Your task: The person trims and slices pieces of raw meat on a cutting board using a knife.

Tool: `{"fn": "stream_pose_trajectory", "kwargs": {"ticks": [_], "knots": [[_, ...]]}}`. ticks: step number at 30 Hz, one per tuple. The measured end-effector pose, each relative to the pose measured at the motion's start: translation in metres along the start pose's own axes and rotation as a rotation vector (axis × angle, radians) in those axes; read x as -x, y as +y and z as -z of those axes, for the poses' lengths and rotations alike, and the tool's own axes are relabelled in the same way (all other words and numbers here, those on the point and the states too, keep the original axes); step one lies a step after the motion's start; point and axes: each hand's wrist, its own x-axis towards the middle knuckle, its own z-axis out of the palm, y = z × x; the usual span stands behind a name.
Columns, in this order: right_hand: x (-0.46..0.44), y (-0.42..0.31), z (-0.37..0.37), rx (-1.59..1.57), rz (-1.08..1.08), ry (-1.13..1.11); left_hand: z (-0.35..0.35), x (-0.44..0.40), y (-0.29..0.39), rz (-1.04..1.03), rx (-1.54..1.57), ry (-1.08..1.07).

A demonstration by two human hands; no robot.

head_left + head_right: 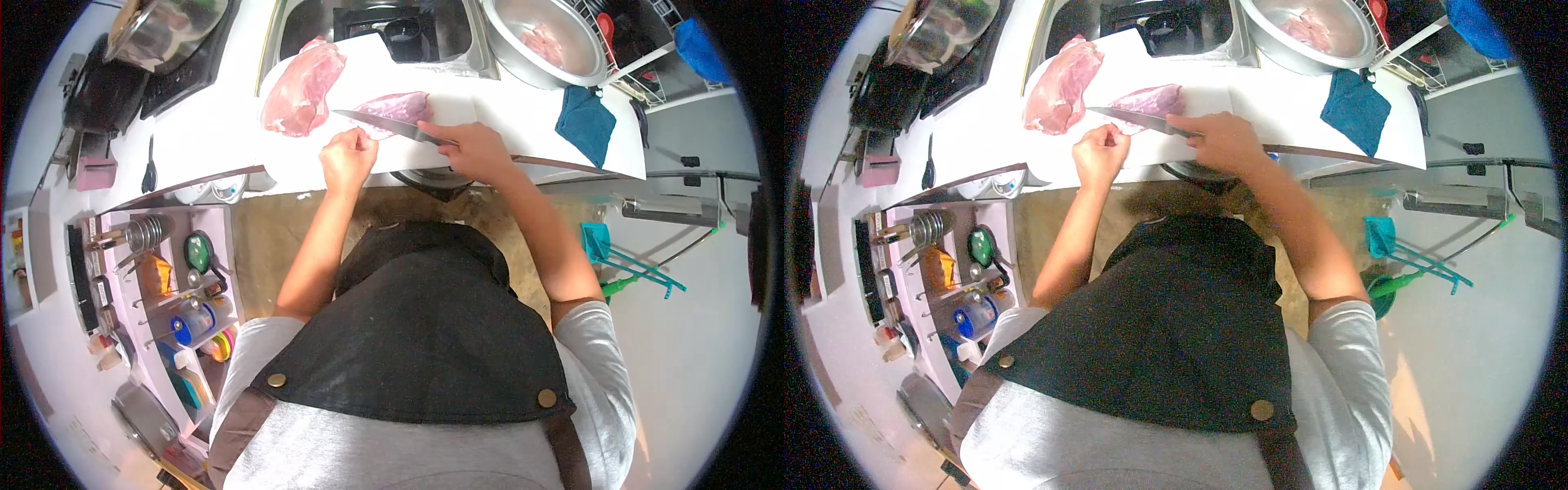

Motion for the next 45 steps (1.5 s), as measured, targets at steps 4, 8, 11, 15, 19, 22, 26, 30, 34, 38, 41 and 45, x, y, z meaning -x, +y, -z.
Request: {"fn": "stream_pose_trajectory", "kwargs": {"ticks": [4, 8, 11, 15, 19, 22, 26, 30, 34, 38, 41, 45], "knots": [[0.000, -0.008, 0.000, 0.074, 0.004, -0.033, -0.002, 0.001, -0.002, 0.011, -0.005, 0.002], [0.024, 0.021, 0.007, 0.200, -0.040, -0.186, 0.001, 0.000, -0.001, -0.014, -0.059, -0.021], [0.050, 0.031, 0.021, 0.075, 0.001, -0.140, -0.001, 0.003, -0.003, -0.014, -0.023, -0.006], [0.039, 0.022, 0.023, -0.016, 0.076, -0.049, -0.002, 0.007, -0.004, -0.058, -0.075, 0.044], [0.009, 0.001, 0.004, 0.110, 0.095, -0.016, 0.004, 0.005, -0.001, -0.069, -0.001, 0.064], [0.006, -0.001, -0.002, 0.174, 0.087, -0.049, 0.009, 0.002, 0.003, -0.034, 0.026, -0.006], [0.023, 0.008, -0.003, 0.279, 0.052, -0.107, 0.009, 0.002, -0.002, -0.041, 0.001, -0.043], [0.034, 0.011, 0.003, 0.341, 0.063, -0.091, 0.009, 0.002, -0.008, -0.050, -0.020, -0.055], [0.014, -0.001, 0.004, 0.315, 0.165, -0.008, 0.013, 0.004, -0.006, -0.037, 0.069, -0.055], [-0.004, 0.000, -0.011, 0.306, 0.212, -0.021, 0.013, 0.002, -0.008, -0.057, 0.052, -0.068], [-0.005, -0.007, -0.008, 0.323, 0.214, -0.024, 0.014, 0.002, -0.007, -0.028, 0.090, -0.082], [-0.014, -0.005, -0.022, 0.326, 0.271, 0.074, 0.012, 0.004, -0.008, -0.034, 0.100, -0.054]]}}
